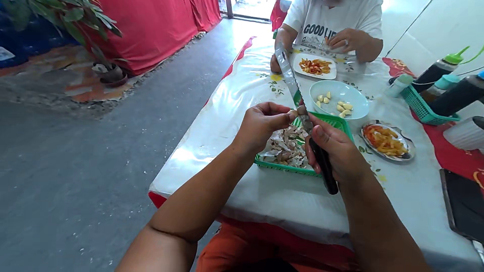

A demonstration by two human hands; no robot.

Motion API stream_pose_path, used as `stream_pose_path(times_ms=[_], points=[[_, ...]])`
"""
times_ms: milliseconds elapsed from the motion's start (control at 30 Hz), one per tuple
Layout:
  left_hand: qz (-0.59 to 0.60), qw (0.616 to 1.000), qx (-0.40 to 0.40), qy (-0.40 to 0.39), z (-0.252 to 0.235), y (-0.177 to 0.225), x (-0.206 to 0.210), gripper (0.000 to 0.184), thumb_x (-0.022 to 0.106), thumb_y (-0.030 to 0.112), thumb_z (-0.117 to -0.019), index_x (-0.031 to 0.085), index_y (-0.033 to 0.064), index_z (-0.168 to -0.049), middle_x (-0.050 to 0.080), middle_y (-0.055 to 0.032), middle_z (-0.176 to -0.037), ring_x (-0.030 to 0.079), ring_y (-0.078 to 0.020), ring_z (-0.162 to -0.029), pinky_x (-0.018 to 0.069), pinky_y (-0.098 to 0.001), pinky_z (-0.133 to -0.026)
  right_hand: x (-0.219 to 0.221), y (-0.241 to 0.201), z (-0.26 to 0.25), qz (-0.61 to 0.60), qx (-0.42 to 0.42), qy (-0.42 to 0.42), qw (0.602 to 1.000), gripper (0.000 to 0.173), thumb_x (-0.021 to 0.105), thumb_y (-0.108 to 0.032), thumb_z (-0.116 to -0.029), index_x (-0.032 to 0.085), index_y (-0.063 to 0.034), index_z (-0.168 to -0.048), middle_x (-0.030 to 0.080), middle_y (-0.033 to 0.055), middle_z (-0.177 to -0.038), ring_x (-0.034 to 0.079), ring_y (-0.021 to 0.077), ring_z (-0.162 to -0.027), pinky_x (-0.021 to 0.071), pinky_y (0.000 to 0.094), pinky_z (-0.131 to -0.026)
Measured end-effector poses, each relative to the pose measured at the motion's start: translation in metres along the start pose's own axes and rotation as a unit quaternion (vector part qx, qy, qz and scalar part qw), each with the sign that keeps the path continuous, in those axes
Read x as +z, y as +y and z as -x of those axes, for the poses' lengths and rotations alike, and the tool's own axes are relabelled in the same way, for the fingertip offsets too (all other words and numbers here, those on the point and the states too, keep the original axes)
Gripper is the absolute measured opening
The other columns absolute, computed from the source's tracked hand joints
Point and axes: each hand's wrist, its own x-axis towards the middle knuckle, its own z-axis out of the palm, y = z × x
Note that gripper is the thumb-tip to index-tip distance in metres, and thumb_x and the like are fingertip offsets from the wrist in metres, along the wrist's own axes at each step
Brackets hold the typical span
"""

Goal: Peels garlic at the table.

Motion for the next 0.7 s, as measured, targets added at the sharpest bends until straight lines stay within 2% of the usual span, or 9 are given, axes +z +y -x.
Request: stream_pose_path(times_ms=[400,533,600,700], points=[[-0.040,0.999,0.016,-0.012,0.003,0.000,0.000,0.014,0.077,-0.001,-0.0865,0.069,0.0009,-0.098,0.072,-0.0047,-0.084,0.069,-0.0101,-0.074,0.0606,-0.0254,-0.072,0.000,0.000,-0.001,-0.017,-0.012,0.002,1.000,0.043,0.046,-0.043,-0.1074,0.052,-0.0191,-0.142,0.053,0.0005,-0.062,0.052,0.0064,-0.044,0.0486,0.0187,-0.041],[-0.081,0.994,0.029,-0.073,0.010,-0.001,0.006,0.013,0.079,0.000,-0.0847,0.072,0.0021,-0.096,0.072,-0.0039,-0.084,0.068,-0.0098,-0.075,0.0600,-0.0264,-0.072,-0.001,0.000,-0.002,-0.046,0.007,0.054,0.997,0.040,0.042,-0.047,-0.1084,0.057,-0.0168,-0.131,0.052,0.0010,-0.062,0.050,0.0070,-0.042,0.0474,0.0192,-0.039],[-0.059,0.994,0.010,-0.096,0.008,0.000,0.005,0.013,0.075,-0.002,-0.0877,0.071,0.0014,-0.100,0.072,-0.0049,-0.088,0.069,-0.0107,-0.078,0.0606,-0.0267,-0.075,-0.006,-0.001,-0.001,-0.063,0.012,0.043,0.997,0.041,0.040,-0.048,-0.1083,0.055,-0.0159,-0.129,0.053,0.0016,-0.061,0.051,0.0072,-0.042,0.0480,0.0194,-0.039],[-0.007,0.993,-0.029,-0.113,0.004,0.003,0.000,0.017,0.065,-0.004,-0.0952,0.065,0.0020,-0.111,0.072,-0.0059,-0.096,0.072,-0.0132,-0.085,0.0620,-0.0289,-0.079,-0.013,-0.001,0.000,-0.089,0.018,0.003,0.996,0.044,0.040,-0.051,-0.1075,0.054,-0.0172,-0.132,0.056,0.0031,-0.063,0.052,0.0078,-0.043,0.0486,0.0196,-0.040]])
